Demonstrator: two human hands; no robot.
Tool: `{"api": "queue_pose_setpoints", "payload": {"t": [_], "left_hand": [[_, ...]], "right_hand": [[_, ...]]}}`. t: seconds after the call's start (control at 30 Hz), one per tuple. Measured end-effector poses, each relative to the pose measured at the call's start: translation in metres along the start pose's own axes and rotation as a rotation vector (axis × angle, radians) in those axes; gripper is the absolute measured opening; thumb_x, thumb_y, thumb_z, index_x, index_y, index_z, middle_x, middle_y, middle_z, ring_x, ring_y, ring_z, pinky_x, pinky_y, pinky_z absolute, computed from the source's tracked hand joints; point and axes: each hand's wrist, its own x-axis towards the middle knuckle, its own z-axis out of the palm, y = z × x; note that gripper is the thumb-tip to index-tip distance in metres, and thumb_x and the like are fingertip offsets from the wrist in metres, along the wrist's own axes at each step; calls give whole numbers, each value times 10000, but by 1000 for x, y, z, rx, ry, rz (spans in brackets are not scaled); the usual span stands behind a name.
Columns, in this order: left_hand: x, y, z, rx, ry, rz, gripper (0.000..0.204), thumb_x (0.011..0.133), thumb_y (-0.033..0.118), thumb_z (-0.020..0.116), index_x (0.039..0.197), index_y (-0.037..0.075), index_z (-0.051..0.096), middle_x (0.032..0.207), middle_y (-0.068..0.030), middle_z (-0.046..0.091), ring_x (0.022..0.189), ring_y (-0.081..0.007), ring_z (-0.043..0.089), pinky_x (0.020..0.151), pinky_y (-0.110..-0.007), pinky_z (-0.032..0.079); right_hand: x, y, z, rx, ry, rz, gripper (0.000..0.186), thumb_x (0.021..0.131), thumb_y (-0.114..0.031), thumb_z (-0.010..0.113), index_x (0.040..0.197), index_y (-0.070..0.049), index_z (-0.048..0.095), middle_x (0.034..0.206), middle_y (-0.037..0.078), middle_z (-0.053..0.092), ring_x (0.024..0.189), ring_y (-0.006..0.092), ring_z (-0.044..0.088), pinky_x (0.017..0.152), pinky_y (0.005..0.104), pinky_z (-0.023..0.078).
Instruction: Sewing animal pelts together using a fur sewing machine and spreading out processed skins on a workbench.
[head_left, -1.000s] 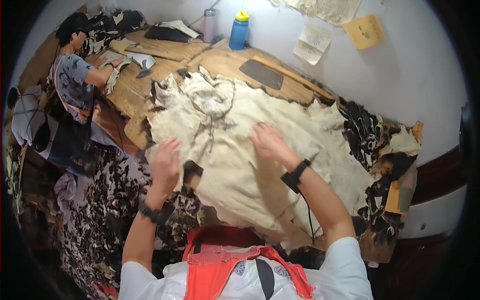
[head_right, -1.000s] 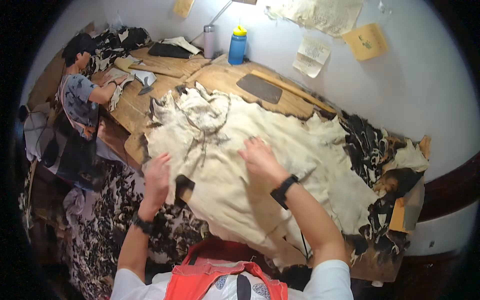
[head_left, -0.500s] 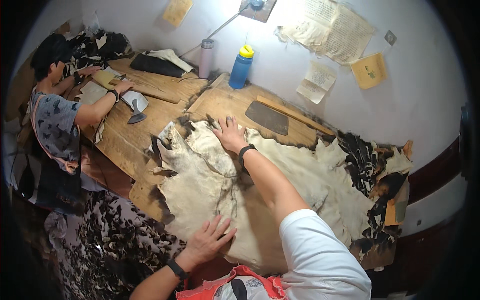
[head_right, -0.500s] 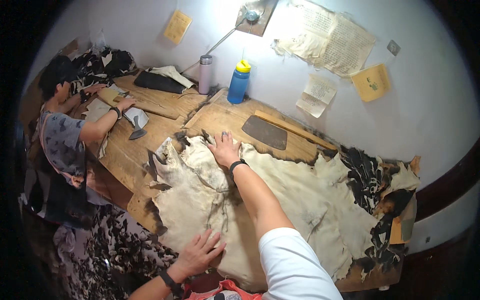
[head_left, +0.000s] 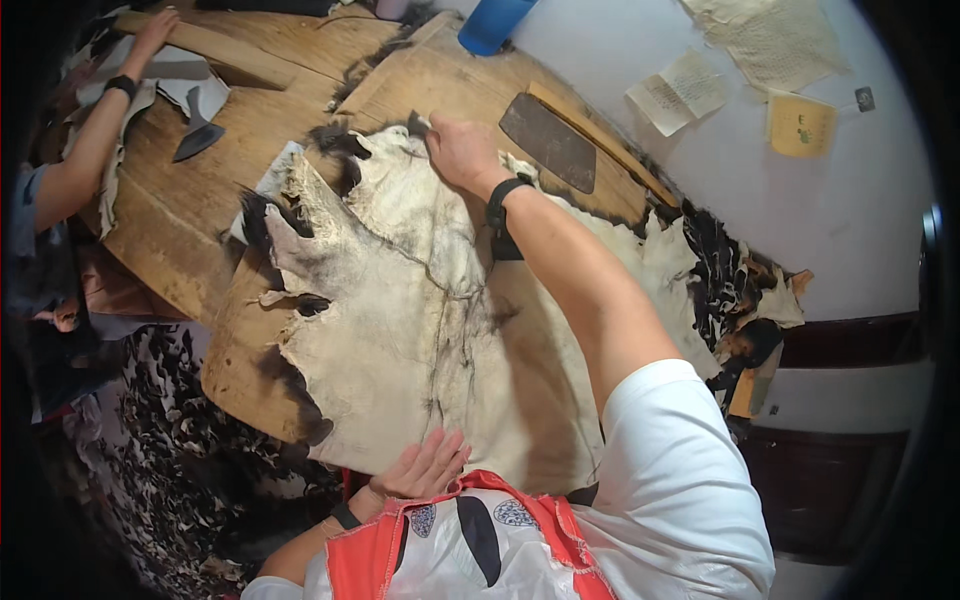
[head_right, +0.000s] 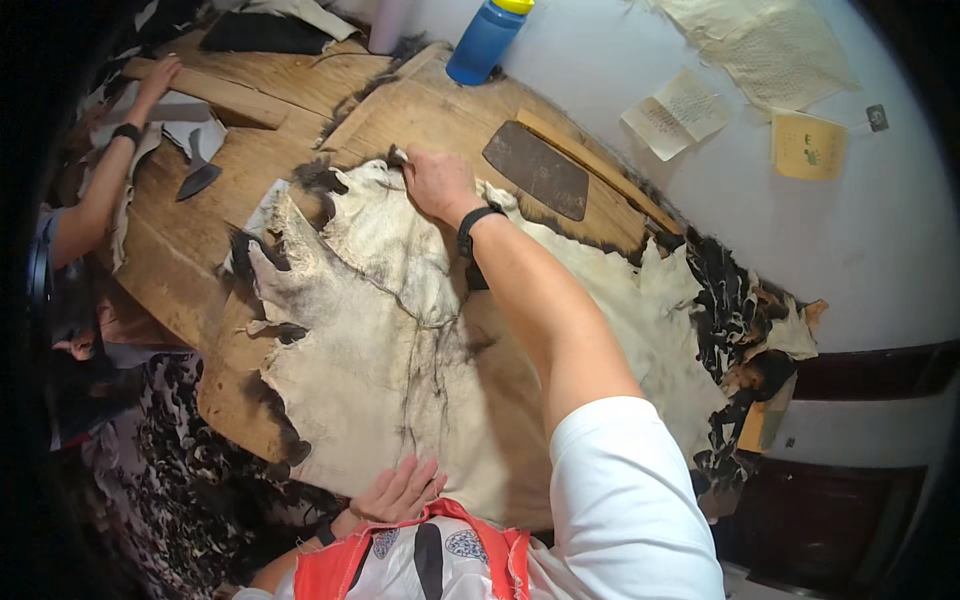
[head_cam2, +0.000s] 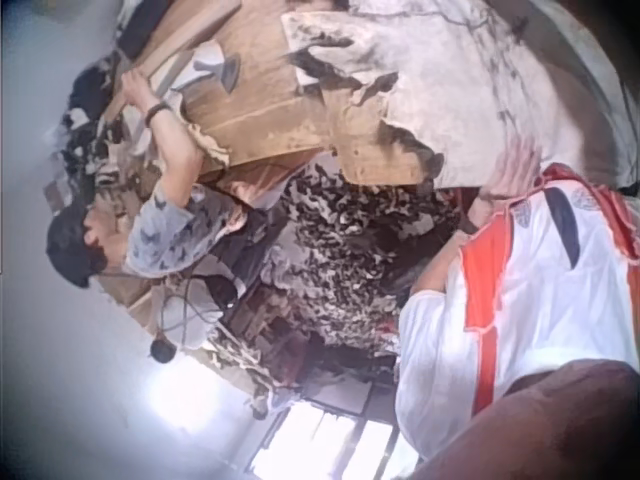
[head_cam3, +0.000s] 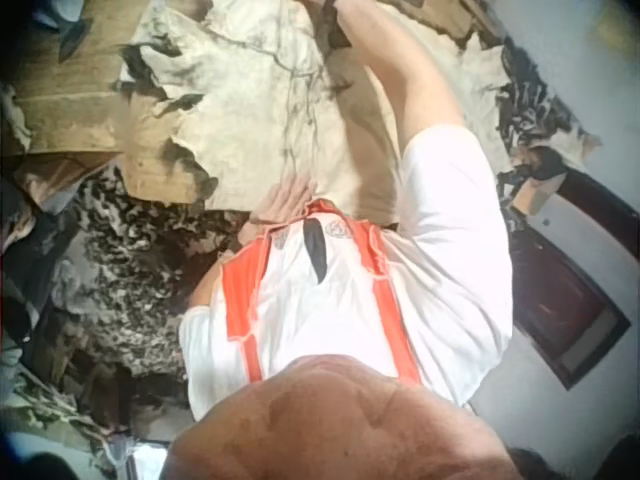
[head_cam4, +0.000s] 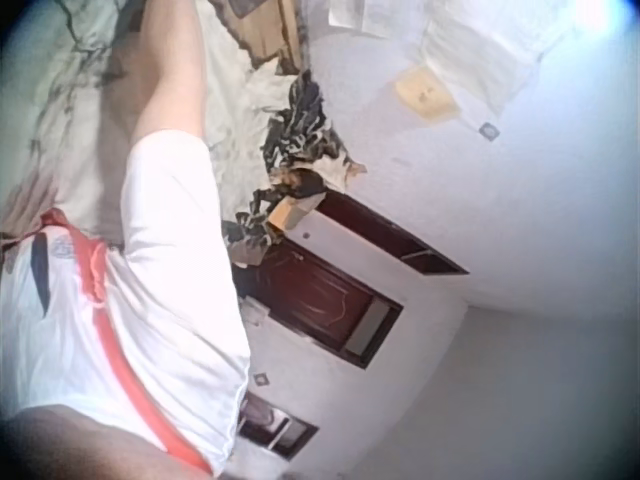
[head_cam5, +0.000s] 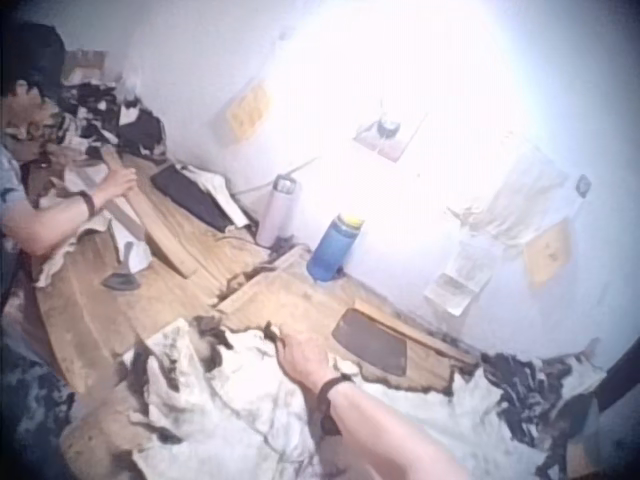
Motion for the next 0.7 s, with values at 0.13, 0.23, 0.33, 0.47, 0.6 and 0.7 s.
{"api": "queue_pose_setpoints", "payload": {"t": [0.13,0.23,0.33,0.47,0.6,0.7], "left_hand": [[-14,9,11,177,123,26,336,1003,311,512,1249,143,668,1398,-35,620,1233,-217,630,893,-300,457],[-17,14,-3,45,28,-38,298,995,280,522,1214,148,675,1397,-28,619,1232,-219,630,888,-304,462],[-3,2,-7,-16,41,31,317,953,258,623,1244,148,686,1395,-12,613,1213,-208,630,799,-275,509],[-7,-10,-45,-542,-140,-18,552,865,172,615,1411,141,541,1492,-129,485,1341,-319,499,941,-429,474],[2,-29,-55,-333,-218,-261,587,856,200,622,1429,147,507,1492,-158,461,1377,-350,448,991,-539,425],[-12,-26,-28,-148,-88,-197,506,878,225,605,1373,127,571,1417,-138,558,1303,-327,540,981,-481,438]], "right_hand": [[21,4,-3,-14,52,-22,205,912,-261,578,875,-72,649,763,224,674,738,445,650,682,538,502],[27,-4,-7,8,65,-20,257,915,-297,589,869,-54,657,807,251,672,794,451,649,719,541,499],[25,35,-4,20,40,-69,315,917,-347,603,948,-38,660,875,274,678,873,445,652,780,524,502],[38,-42,-46,133,-244,163,387,935,-379,593,1062,-16,635,1006,268,665,1005,431,623,884,496,481],[23,-84,9,-92,104,-236,434,967,-424,566,1093,-9,583,1075,223,631,1064,387,602,894,495,462],[31,-83,18,-42,14,-142,399,960,-444,572,935,-55,655,814,187,681,795,381,675,705,486,512]]}}
